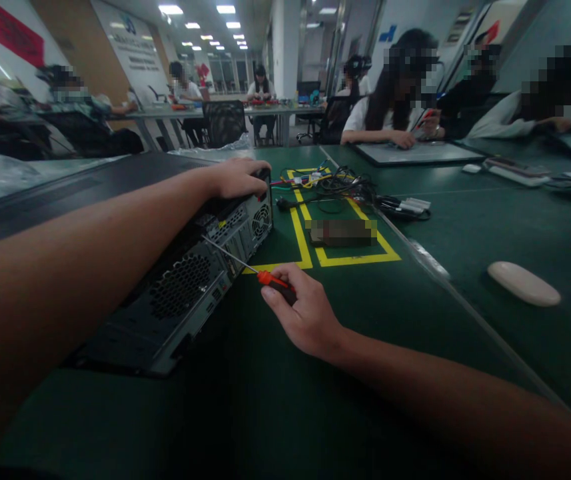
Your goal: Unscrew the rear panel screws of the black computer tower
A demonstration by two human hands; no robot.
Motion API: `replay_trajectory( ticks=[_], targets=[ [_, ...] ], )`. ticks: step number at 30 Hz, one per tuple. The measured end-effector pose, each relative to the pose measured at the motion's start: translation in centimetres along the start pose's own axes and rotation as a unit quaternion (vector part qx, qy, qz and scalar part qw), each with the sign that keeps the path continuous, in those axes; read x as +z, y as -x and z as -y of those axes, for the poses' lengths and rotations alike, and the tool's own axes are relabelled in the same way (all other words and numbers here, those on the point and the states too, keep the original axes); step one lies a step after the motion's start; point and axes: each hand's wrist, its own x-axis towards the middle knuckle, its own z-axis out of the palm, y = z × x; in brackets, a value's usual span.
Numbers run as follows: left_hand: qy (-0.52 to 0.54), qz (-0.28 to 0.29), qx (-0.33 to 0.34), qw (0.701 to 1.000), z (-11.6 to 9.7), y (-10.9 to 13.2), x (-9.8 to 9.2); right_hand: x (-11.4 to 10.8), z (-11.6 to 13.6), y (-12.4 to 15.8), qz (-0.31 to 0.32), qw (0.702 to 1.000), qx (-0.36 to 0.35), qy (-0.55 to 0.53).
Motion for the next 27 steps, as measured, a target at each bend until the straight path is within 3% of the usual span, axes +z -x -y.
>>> replay_trajectory(
  ticks=[13, 20, 27],
  targets=[
    [0.0, -0.007, 0.0, 1.0, -0.03, 0.08, -0.03, 0.12, -0.37, -0.13, 0.002, 0.999, -0.038, 0.0],
    [-0.004, -0.006, -0.001, 1.0, 0.03, 0.05, -0.05, 0.14, -0.22, 0.05, 0.015, 1.0, 0.013, -0.024],
    [0.018, -0.001, 0.006, 1.0, 0.36, -0.11, 0.04, 0.35, -0.51, -0.09, 0.009, 0.999, 0.01, -0.04]
  ],
)
